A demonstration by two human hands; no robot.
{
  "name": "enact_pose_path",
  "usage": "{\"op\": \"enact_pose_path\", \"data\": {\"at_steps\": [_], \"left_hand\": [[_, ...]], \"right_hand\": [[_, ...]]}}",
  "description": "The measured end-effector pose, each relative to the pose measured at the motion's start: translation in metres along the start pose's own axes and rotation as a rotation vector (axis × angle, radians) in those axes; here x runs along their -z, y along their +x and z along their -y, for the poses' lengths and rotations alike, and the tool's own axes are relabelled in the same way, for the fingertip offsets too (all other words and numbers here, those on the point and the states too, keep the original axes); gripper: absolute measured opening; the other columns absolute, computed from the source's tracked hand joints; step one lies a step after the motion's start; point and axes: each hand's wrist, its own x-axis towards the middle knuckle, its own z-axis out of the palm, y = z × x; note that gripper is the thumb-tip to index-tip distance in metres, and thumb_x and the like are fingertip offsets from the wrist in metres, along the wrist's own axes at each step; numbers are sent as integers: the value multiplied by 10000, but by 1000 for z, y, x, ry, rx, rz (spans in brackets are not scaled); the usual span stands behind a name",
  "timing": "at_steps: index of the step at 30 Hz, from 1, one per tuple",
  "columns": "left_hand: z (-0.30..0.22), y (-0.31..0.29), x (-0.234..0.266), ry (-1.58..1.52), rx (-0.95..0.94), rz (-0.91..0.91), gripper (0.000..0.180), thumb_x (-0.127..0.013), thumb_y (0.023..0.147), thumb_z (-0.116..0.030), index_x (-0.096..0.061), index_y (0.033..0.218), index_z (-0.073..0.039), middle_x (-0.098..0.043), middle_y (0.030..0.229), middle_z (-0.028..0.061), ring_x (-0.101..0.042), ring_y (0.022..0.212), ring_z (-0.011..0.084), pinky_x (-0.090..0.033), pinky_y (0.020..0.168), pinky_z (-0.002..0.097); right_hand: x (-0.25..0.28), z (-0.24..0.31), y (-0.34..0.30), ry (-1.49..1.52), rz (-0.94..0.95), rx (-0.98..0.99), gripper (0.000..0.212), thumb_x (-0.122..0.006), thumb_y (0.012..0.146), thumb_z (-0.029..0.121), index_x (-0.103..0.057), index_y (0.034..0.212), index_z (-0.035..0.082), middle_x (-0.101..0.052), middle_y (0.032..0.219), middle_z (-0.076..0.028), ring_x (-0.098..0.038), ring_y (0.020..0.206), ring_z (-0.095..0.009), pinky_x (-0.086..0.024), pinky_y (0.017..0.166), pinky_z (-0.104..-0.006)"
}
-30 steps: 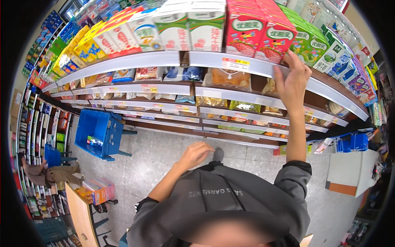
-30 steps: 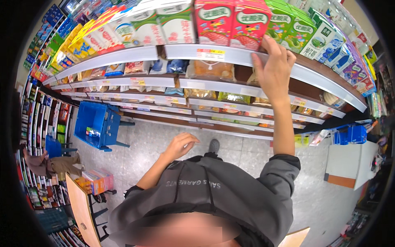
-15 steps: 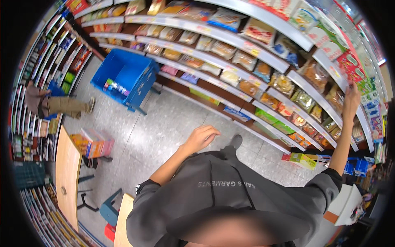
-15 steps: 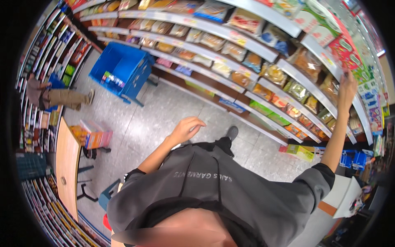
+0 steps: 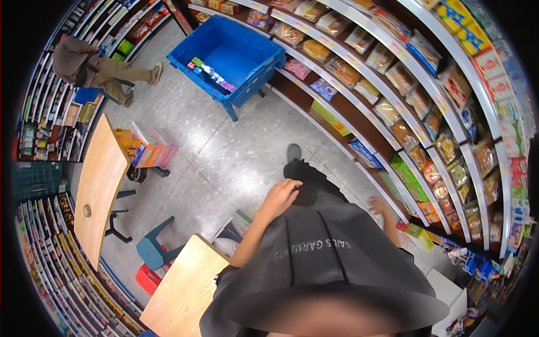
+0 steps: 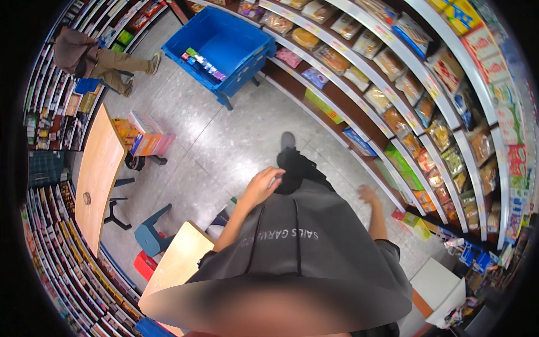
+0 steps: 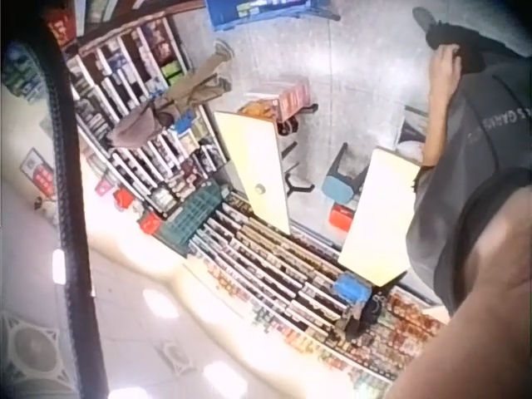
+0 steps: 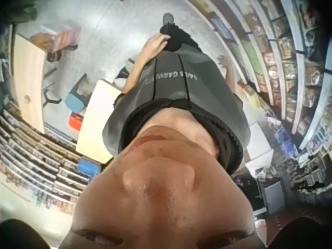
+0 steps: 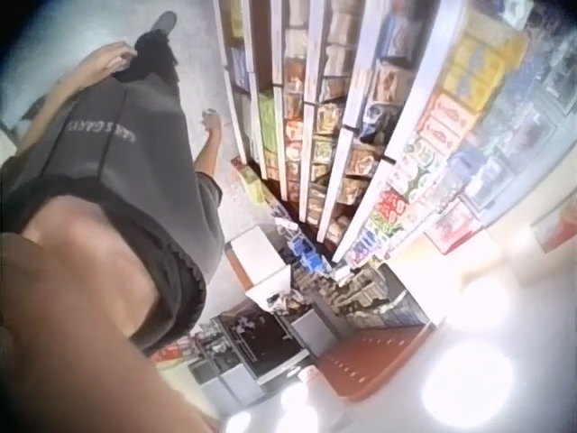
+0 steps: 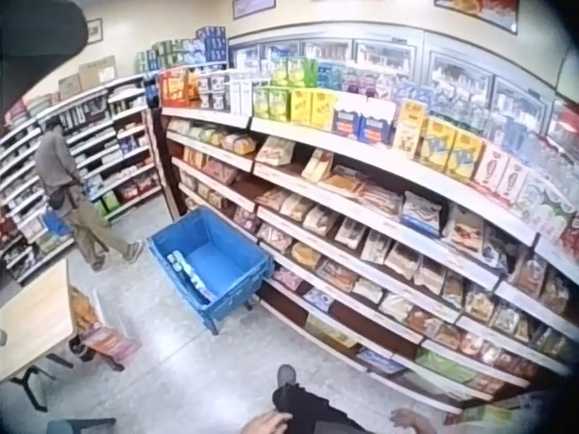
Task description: Taking small juice or milk cartons from a blue bin and placing them onto the supermarket shelves.
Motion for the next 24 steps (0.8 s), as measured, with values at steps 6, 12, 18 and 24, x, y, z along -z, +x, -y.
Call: {"op": "enact_pose_path", "data": {"at_steps": [6, 12, 18, 24], "left_hand": [[42, 24, 61, 83, 16, -14, 289, -613, 852, -113, -552, 1133, -76, -579, 1014, 101, -586, 909, 318, -468, 792, 401], [116, 56, 156, 301, 144, 81, 341, -619, 849, -134, -534, 1173, -73, -586, 1012, 134, -586, 912, 325, -469, 785, 411], [161, 94, 264, 305, 253, 5, 363, -634, 837, -145, -533, 1177, -70, -596, 1047, 146, -577, 951, 355, -467, 802, 428], [194, 135, 322, 335, 306, 31, 350, -619, 850, -137, -532, 1181, -65, -591, 1062, 163, -575, 989, 366, -469, 833, 434]], "right_hand": [[-137, 147, 32, -165, 143, 544, 373, -574, 856, 204, -577, 1186, 30, -650, 973, -176, -609, 906, -274, -473, 830, -357], [-138, 254, 136, -398, -179, 577, 306, -463, 841, 187, -698, 908, 2, -667, 892, -226, -631, 872, -395, -492, 822, -433], [-170, 444, 223, -171, -358, 718, 303, -499, 901, 234, -645, 981, -19, -633, 1001, -258, -602, 977, -401, -477, 838, -430], [-251, 611, 189, -81, -122, 881, 247, -523, 888, 132, -563, 1113, 39, -631, 876, -138, -622, 805, -240, -489, 755, -349]]}}
